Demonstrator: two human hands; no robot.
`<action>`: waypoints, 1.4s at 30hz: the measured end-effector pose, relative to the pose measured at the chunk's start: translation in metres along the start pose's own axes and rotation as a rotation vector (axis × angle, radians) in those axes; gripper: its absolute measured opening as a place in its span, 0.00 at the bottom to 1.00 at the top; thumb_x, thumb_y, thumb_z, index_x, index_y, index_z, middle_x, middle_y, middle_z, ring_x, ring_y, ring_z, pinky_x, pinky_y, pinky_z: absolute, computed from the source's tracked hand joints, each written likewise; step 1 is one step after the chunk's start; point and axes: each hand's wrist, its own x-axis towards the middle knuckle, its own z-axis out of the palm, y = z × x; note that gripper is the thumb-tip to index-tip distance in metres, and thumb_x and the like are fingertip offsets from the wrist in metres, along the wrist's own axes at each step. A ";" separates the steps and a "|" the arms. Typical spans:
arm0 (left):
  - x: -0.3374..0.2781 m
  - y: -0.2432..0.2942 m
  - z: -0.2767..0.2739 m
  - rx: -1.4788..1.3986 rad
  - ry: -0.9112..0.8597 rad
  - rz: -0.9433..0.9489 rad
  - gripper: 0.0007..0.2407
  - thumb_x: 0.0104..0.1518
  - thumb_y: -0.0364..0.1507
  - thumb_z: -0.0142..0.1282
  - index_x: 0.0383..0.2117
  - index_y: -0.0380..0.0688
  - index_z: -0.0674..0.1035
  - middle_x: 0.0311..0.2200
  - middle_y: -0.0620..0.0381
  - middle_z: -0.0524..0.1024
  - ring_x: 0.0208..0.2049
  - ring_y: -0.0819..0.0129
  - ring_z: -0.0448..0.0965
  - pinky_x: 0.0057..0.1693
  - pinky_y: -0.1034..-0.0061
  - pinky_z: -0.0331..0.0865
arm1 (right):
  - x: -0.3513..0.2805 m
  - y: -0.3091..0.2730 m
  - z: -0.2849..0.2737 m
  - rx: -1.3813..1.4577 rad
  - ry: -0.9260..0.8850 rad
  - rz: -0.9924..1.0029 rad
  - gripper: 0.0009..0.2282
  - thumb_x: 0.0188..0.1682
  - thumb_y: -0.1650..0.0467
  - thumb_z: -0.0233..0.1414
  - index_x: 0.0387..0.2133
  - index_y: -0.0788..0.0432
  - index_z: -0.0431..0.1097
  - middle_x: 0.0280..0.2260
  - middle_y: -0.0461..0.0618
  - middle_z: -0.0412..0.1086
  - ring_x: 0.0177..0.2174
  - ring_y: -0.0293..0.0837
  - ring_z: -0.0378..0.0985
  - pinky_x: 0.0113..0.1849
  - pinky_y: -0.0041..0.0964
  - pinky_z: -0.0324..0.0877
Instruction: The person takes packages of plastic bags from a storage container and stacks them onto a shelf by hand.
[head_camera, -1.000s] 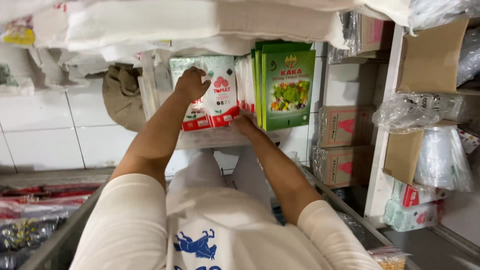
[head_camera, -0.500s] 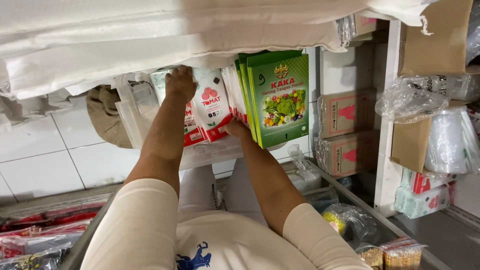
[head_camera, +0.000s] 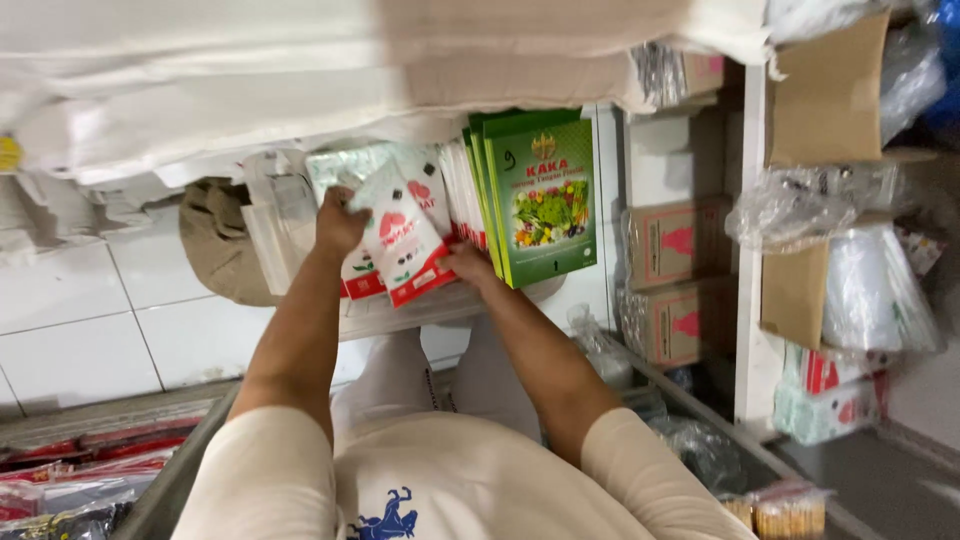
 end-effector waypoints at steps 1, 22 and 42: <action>-0.010 0.005 -0.004 -0.004 0.010 -0.029 0.20 0.51 0.26 0.67 0.48 0.37 0.71 0.38 0.48 0.78 0.36 0.63 0.79 0.43 0.71 0.73 | -0.005 -0.002 0.004 0.070 -0.017 -0.001 0.19 0.43 0.71 0.58 0.49 0.68 0.75 0.41 0.56 0.78 0.39 0.47 0.81 0.41 0.41 0.77; -0.274 0.319 -0.100 -1.769 -0.269 0.669 0.34 0.50 0.59 0.58 0.54 0.46 0.70 0.52 0.54 0.73 0.57 0.54 0.71 0.66 0.52 0.64 | -0.246 -0.185 -0.049 0.230 -0.751 -0.762 0.19 0.56 0.74 0.51 0.62 0.68 0.65 0.50 0.54 0.76 0.48 0.43 0.78 0.53 0.41 0.72; -0.327 0.381 -0.084 -1.592 -0.282 0.865 0.49 0.50 0.60 0.62 0.73 0.41 0.55 0.68 0.40 0.61 0.64 0.50 0.66 0.68 0.54 0.63 | -0.347 -0.267 -0.040 -1.246 0.397 -1.585 0.40 0.48 0.53 0.54 0.70 0.59 0.49 0.70 0.60 0.52 0.68 0.66 0.49 0.62 0.78 0.33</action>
